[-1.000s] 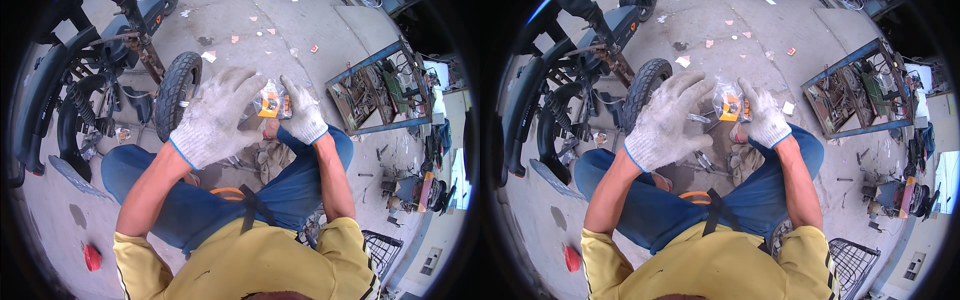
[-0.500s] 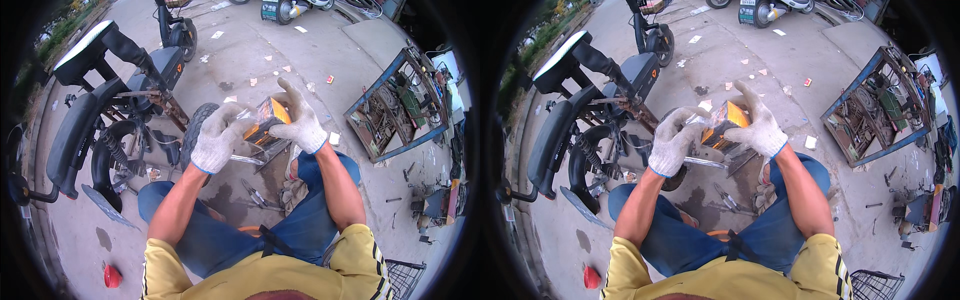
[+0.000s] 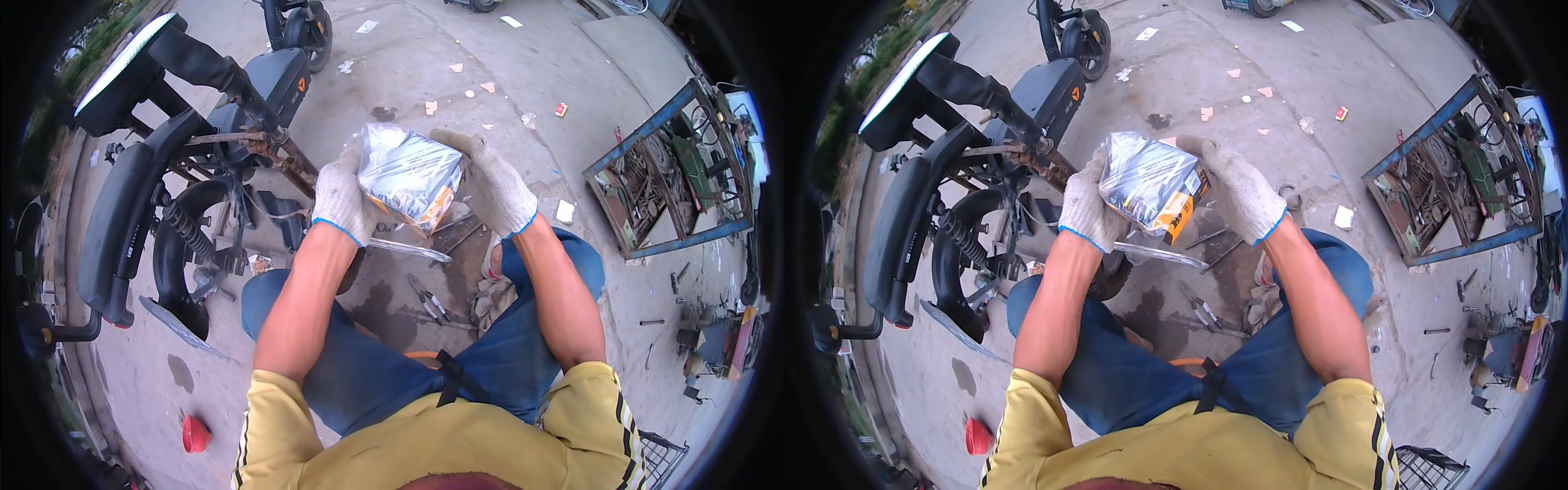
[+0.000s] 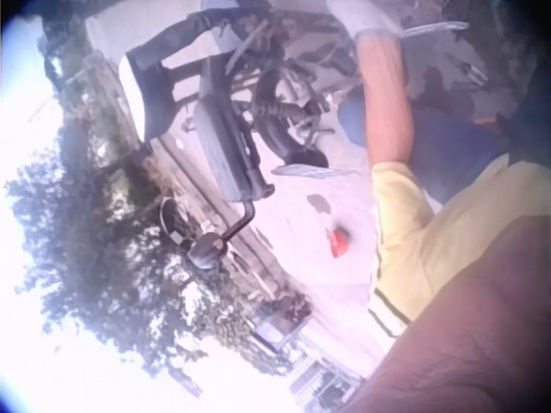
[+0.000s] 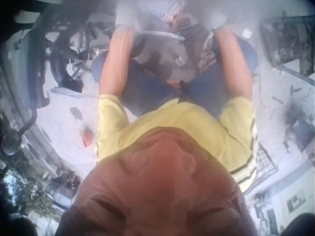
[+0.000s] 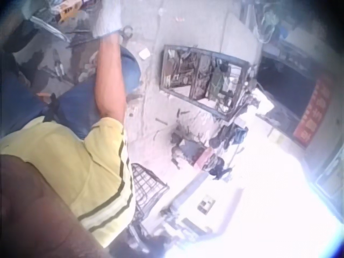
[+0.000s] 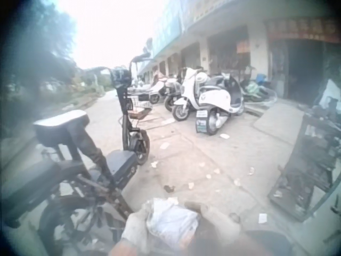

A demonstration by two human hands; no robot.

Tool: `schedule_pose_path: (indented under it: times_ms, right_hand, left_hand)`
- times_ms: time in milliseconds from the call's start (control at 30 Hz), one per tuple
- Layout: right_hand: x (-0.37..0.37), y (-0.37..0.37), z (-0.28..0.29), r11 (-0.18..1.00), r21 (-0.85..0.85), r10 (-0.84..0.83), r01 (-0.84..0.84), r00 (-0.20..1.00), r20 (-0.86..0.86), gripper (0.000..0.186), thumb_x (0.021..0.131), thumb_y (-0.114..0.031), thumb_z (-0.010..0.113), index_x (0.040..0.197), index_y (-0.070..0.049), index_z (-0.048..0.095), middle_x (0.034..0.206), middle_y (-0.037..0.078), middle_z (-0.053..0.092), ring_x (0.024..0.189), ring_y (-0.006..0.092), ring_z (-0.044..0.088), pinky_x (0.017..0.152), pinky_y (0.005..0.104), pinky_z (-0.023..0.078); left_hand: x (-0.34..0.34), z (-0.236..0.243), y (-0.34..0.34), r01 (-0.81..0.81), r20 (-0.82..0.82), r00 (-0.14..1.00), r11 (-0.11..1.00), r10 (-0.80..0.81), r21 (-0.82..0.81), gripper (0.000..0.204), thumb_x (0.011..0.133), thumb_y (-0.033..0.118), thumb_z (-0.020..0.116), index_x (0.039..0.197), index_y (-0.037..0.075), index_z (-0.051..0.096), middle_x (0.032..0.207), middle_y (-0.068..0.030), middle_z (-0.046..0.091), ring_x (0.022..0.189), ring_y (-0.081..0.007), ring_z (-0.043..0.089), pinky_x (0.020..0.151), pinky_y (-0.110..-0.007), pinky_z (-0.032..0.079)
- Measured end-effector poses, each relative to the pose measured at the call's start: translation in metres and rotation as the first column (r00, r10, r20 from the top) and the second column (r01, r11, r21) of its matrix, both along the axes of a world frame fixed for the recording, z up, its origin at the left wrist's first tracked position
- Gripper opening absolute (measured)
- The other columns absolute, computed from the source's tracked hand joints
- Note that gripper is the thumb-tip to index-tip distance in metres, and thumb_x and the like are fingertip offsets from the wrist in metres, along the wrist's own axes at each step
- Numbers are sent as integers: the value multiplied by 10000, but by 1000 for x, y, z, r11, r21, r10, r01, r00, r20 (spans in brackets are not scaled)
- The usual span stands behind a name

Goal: The person removes the old inner tube from a scooter wheel, unpacks a new inner tube, and installs it into the tire. They use tire levers to pry the tire bead and seat the new tube, then reassemble the wheel.

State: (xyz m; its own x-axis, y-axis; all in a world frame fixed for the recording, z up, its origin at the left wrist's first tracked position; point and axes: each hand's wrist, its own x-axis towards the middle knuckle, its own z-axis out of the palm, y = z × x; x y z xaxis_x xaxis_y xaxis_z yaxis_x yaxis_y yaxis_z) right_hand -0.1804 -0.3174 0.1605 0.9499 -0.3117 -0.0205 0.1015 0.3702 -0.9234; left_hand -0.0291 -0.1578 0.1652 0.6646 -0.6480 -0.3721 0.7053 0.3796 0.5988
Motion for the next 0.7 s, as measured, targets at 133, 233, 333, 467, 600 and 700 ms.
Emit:
schedule_pose_path:
  times_ms: [133, 233, 333, 467, 600, 700]
  right_hand:
    - [-7, 7, 3, 960, 259, 76, -109, 988, 134, 775, 1003, -335, 690, 1610, 18, 362, 1564, 163, 469, 1333, 298, 570, 1056, 532, 530]
    - [-7, 24, 6, 979, 194, 64, -64, 998, 8, 869, 909, -206, 821, 1603, 22, 350, 1442, 162, 566, 1281, 273, 607, 1038, 479, 557]
    - [0, 32, 9, 986, 162, -15, 25, 998, -64, 846, 907, -209, 827, 1583, 23, 374, 1344, 134, 636, 1216, 245, 645, 1027, 436, 566]
    - [-3, 27, 12, 964, 264, -34, 41, 999, -33, 817, 863, -156, 865, 1535, 42, 445, 1309, 125, 664, 1153, 222, 675, 1020, 384, 564]
    - [-14, 29, 16, 988, 150, 31, -35, 999, 26, 869, 837, -158, 882, 1551, 53, 434, 1308, 128, 673, 1162, 217, 676, 1042, 362, 550]
    - [-16, 30, 16, 991, 133, 0, -1, 1000, 4, 889, 832, -149, 882, 1566, 53, 424, 1313, 129, 676, 1183, 217, 672, 1059, 362, 541]
  left_hand:
    - [9, 1, 8, -13, -101, 995, 998, 6, -65, 354, 1149, 264, 441, 1296, -27, 577, 1242, -212, 692, 1089, -331, 724, 937, -479, 632]
    - [7, 0, 11, 18, -117, 993, 998, -26, -68, 370, 1147, 275, 448, 1317, -30, 571, 1265, -221, 682, 1105, -333, 715, 938, -490, 624]
    - [3, 3, 12, 110, -21, 994, 992, -112, -62, 357, 1138, 323, 489, 1240, 1, 603, 1213, -201, 707, 1044, -304, 737, 914, -472, 640]
    - [-4, 17, 26, 285, 208, 924, 942, -319, 180, 427, 1095, 378, 588, 1309, 8, 596, 1201, -147, 719, 1059, -260, 740, 921, -444, 633]
    - [-8, 26, 31, 237, 288, 904, 931, -316, 276, 301, 1123, 243, 543, 1326, 24, 583, 1192, -114, 718, 1016, -199, 754, 838, -369, 660]
    - [-14, 22, 25, 176, 281, 928, 951, -247, 256, 232, 1128, 190, 523, 1263, 17, 597, 1141, -99, 728, 963, -180, 760, 785, -336, 664]
